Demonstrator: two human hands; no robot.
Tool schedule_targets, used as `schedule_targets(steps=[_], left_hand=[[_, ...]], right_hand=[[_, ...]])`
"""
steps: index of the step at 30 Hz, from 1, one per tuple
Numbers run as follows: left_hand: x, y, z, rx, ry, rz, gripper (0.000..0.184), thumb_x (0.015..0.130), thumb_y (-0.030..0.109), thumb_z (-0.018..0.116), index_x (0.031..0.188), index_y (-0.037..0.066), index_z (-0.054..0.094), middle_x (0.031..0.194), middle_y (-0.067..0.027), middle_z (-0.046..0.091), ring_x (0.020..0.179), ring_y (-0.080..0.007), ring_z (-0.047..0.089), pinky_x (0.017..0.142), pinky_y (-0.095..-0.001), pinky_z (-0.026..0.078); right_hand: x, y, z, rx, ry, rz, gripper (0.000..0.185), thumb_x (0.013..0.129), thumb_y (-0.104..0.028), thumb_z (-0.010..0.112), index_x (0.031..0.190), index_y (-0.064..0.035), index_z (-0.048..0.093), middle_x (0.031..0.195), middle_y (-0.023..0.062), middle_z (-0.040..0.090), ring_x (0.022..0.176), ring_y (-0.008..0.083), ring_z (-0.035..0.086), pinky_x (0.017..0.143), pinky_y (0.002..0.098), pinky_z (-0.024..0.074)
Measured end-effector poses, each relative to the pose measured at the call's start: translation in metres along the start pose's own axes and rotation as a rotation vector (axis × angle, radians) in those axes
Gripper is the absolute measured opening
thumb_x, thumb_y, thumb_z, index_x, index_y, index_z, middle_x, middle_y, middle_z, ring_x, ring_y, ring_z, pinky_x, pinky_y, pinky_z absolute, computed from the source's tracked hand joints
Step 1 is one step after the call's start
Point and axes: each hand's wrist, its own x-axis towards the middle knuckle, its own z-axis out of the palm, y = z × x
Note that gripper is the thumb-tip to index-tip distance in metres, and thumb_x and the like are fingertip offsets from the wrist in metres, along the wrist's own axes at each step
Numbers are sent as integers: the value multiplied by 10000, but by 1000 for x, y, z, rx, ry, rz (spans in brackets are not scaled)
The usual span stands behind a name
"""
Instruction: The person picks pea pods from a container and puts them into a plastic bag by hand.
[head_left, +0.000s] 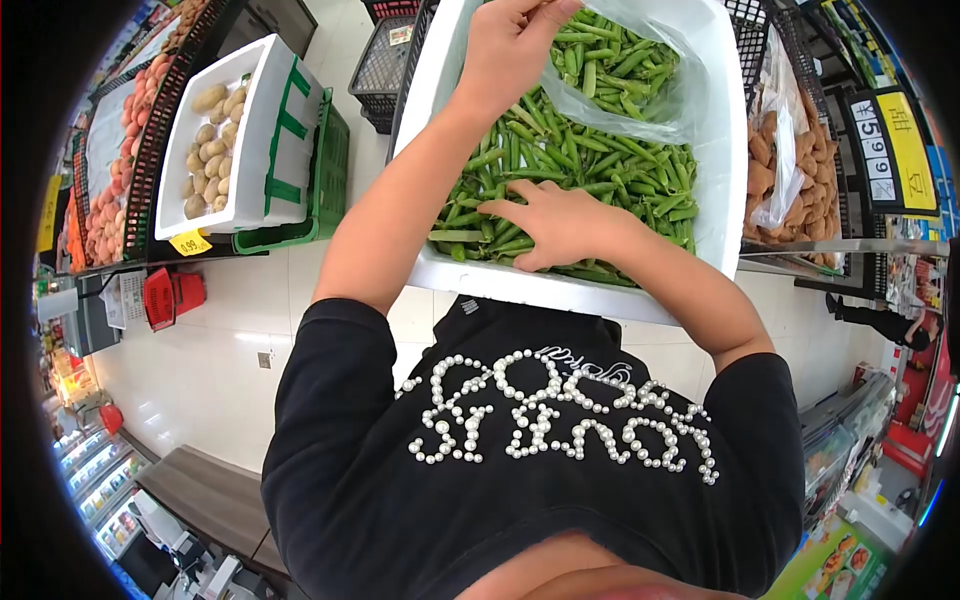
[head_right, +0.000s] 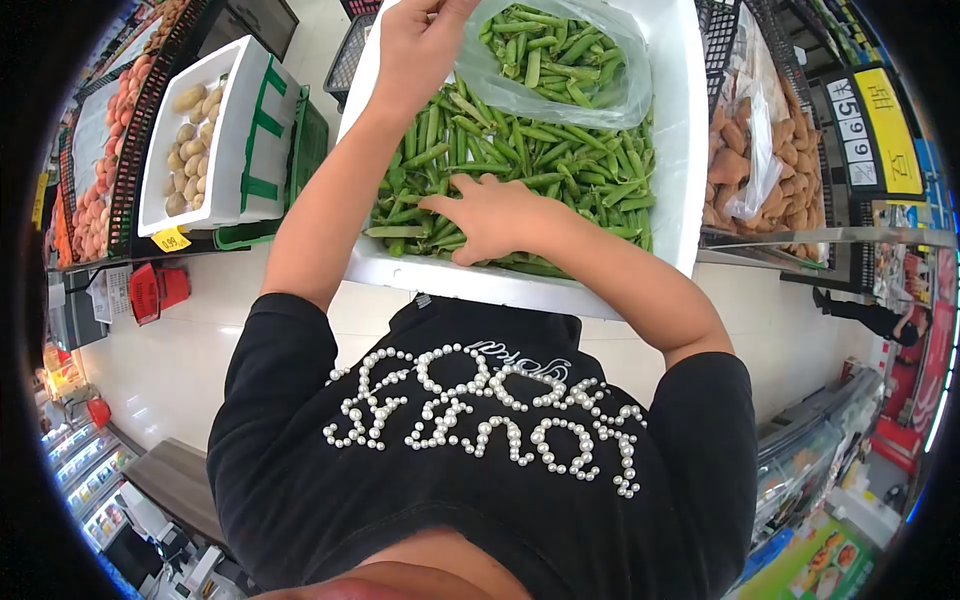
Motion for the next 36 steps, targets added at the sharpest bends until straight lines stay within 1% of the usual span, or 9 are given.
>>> schedule_targets(steps=[2, 6, 15, 18, 21, 24, 27, 30, 36], left_hand=[[-1, 2, 0, 17, 4, -7, 157, 973, 122, 625, 977, -31, 664, 706, 32, 556, 661, -44, 464, 583, -226, 384], [0, 0, -2, 66, -10, 25, 165, 975, 123, 619, 981, -36, 661, 722, 23, 576, 675, -53, 488, 609, -236, 408], [2, 0, 2, 44, 1, 16, 173, 979, 124, 618, 1015, -37, 671, 764, 26, 597, 711, -49, 492, 635, -228, 416], [3, 1, 0, 23, 9, -91, 177, 977, 124, 626, 1027, -38, 676, 776, 31, 600, 720, -48, 497, 644, -223, 421], [6, -5, 1, 24, 20, -33, 178, 974, 127, 633, 1028, -37, 680, 782, 36, 598, 727, -47, 501, 649, -218, 424], [7, -7, 2, 53, 13, -21, 173, 973, 124, 636, 1024, -35, 680, 785, 38, 597, 726, -45, 498, 648, -215, 422], [7, -9, 1, 46, -4, -21, 170, 972, 122, 636, 1020, -36, 677, 793, 39, 599, 731, -44, 498, 650, -214, 423], [7, -8, 1, 5, -1, -51, 164, 971, 115, 634, 1015, -39, 673, 804, 41, 603, 738, -46, 500, 656, -213, 424], [7, -5, -2, 27, -3, -26, 163, 970, 112, 631, 1016, -39, 670, 800, 32, 603, 741, -48, 501, 667, -216, 427]], right_hand=[[0, -2, -2, -5, -2, 29, 866, 732, -362, 756, 1501, -274, 368, 1518, 225, 339, 1288, 462, 463, 1020, 550, 451], [3, -4, 2, 32, 44, 106, 887, 680, -345, 776, 1481, -262, 403, 1526, 198, 339, 1287, 455, 456, 1007, 572, 442], [11, -8, 8, 66, 75, 169, 768, 748, -542, 718, 1368, -124, 540, 1363, 216, 431, 1236, 423, 486, 945, 604, 427], [11, -4, 8, 61, 60, 116, 720, 753, -515, 715, 1319, -94, 574, 1320, 236, 444, 1177, 402, 536, 937, 549, 457], [11, 8, 5, 104, 41, -13, 668, 753, -454, 721, 1285, -71, 588, 1274, 224, 468, 1091, 382, 586, 905, 471, 495], [11, 11, 5, 91, 84, -82, 599, 746, -378, 734, 1232, -50, 614, 1209, 210, 495, 1001, 388, 628, 880, 481, 509], [12, 11, 0, 54, 40, -137, 549, 751, -331, 725, 1191, -25, 606, 1232, 209, 482, 1010, 365, 606, 855, 436, 515], [10, 10, 1, 60, 54, -118, 522, 752, -323, 723, 1164, -24, 609, 1170, 206, 525, 1003, 364, 605, 853, 449, 510], [6, 8, -5, 124, -69, 18, 572, 775, -402, 727, 1217, -61, 598, 1080, 222, 614, 1054, 382, 605, 890, 461, 496]])
